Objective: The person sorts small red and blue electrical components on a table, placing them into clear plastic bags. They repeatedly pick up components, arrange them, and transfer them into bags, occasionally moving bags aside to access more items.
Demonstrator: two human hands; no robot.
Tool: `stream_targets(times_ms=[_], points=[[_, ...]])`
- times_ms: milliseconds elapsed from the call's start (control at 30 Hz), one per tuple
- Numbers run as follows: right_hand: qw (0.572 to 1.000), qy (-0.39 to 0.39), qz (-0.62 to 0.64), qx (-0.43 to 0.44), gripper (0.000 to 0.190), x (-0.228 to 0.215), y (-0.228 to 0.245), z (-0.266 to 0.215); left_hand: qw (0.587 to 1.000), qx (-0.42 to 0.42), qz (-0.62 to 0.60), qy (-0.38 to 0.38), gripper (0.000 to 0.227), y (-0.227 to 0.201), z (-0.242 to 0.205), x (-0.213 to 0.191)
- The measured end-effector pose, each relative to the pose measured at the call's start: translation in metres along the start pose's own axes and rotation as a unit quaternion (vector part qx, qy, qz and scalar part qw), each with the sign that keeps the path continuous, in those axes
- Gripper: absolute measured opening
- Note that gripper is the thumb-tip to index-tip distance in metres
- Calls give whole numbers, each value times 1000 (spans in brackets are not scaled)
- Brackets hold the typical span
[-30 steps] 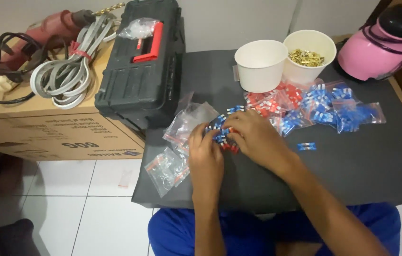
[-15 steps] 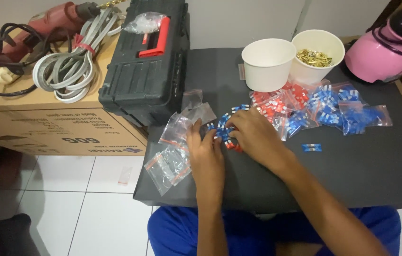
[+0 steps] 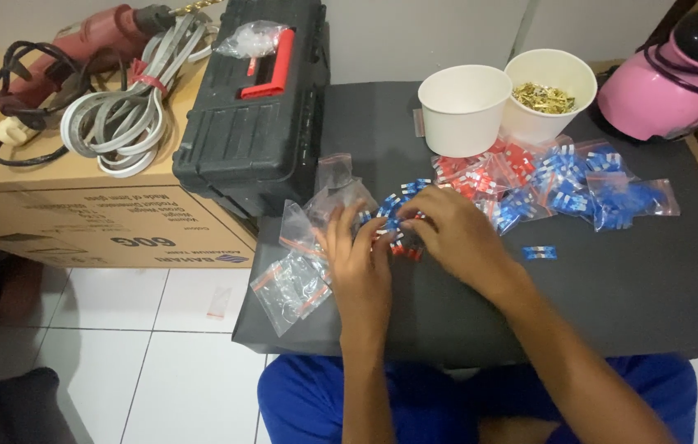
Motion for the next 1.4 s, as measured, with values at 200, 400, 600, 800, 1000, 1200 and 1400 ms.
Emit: stream_targets(times_ms=[200,400,600,800,1000,1200,1400], points=[[993,-54,62,79,11,-52,-10,-22,995,3,-95,37,26,-24,-12,11],[982,-101,74,144,13,-111,-49,-64,979,9,-152,137,23,-73,-45,49],[955,-94,10,280,30,-150,-84,-97,971,65,-121,193,29,-118,-65,69],[976,-41,-52,205,14,-150,-84,-102,959,88,-9,269,34,-128,-72,84],[974,-45,-56,217,25,-153,-78,-97,980,22,13,197,25,-120,-70,81],[963,-7,-90,254,23,-149,-98,-114,979,-16,54,195,26,-115,-75,87],[961,-28,-83,261,20,-146,-102,-113,976,-1,63,209,18,-114,-80,93]])
Point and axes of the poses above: each hand's wrist, its own z-axis towards the middle knuckle, its own x-axis out of the palm, y = z × x, the point moved 9 cm from there along z, towards the middle knuckle, and after that the axes turned 14 degrees about -y, right-handed, at the moved point
